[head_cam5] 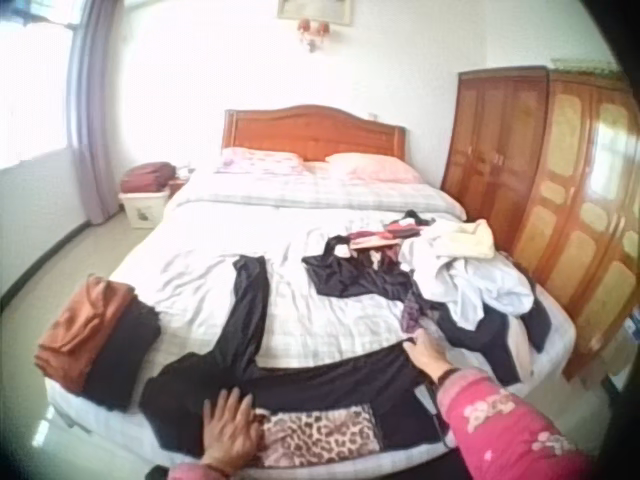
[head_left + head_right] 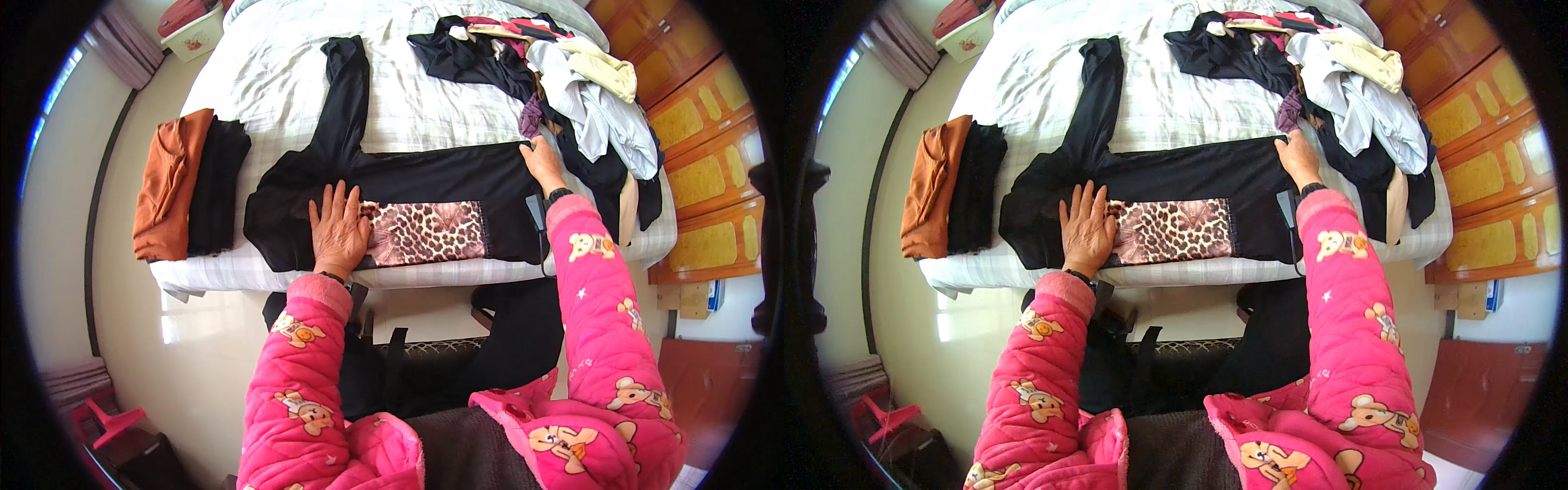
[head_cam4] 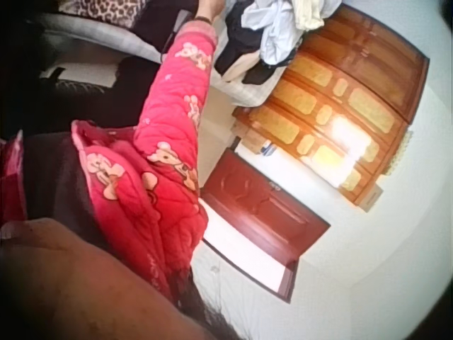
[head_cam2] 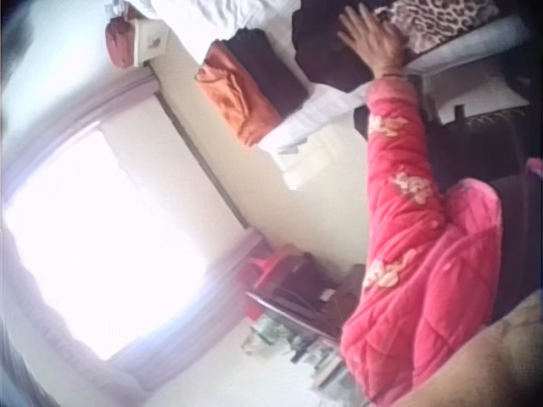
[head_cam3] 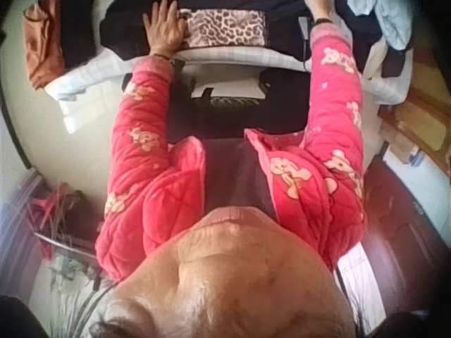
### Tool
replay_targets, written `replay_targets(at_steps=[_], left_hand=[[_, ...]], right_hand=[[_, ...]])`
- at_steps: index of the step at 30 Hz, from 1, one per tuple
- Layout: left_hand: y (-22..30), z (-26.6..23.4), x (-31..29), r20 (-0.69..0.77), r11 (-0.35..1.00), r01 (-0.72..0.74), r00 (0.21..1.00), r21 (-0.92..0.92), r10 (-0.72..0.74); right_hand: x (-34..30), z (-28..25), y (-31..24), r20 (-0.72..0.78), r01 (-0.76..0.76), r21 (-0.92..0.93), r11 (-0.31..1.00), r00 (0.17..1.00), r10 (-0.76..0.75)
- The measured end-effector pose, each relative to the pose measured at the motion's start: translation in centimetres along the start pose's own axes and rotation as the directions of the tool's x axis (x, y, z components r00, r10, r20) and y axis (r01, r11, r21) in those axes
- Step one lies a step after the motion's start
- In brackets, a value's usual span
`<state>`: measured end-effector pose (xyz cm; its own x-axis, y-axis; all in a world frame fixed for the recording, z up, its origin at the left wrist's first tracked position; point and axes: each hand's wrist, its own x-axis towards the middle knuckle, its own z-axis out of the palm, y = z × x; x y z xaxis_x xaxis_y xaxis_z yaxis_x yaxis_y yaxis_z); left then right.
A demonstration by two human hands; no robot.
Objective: The person folds a black long-sleeved top with a leopard print panel on a bed. They smooth the garment, fold the sleeves inward, fold the body in half, and place the folded item on a stack of other folded clothes.
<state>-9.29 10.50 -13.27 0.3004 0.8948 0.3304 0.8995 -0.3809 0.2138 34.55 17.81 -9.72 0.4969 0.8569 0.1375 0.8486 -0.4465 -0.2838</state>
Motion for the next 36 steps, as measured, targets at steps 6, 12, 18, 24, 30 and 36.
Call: replay_targets(at_steps=[6, 12, 18, 24, 30, 36], left_hand=[[0.0, 0.0, -0.2, 0.007, 0.999, 0.029, 1.0, -0.025, -0.029], [-0.5, 0.3, -0.4, 0.008, 0.998, 0.035, 0.999, -0.054, -0.035], [-0.6, 0.2, -0.3, 0.037, 0.997, 0.057, 0.998, -0.053, -0.055], [-3.2, -5.0, -4.2, -0.141, 0.983, -0.124, 0.984, -0.133, 0.105], [-7.9, -7.8, -8.4, 0.138, 0.977, -0.199, 0.973, 0.075, 0.187], [-8.8, -6.3, -5.9, 0.049, 0.957, -0.222, 0.975, 0.189, 0.216]], right_hand=[[-8.7, 0.2, -11.5, -0.175, 0.745, 0.169, 0.645, 0.666, -0.725], [-13.3, 2.2, -18.1, 0.169, 0.887, 0.099, 0.451, 0.432, -0.886], [-15.1, 0.3, -11.6, 0.094, 0.701, -0.05, 0.711, 0.712, -0.695], [-20.1, -1.6, -2.6, 0.05, 0.699, -0.169, 0.695, 0.71, -0.702], [-18.0, -3.7, 3.2, 0.072, 0.37, -0.047, 0.928, 0.928, -0.366], [-15.9, -3.2, 3.8, 0.094, -0.097, 0.092, 0.991, 0.992, 0.088]])
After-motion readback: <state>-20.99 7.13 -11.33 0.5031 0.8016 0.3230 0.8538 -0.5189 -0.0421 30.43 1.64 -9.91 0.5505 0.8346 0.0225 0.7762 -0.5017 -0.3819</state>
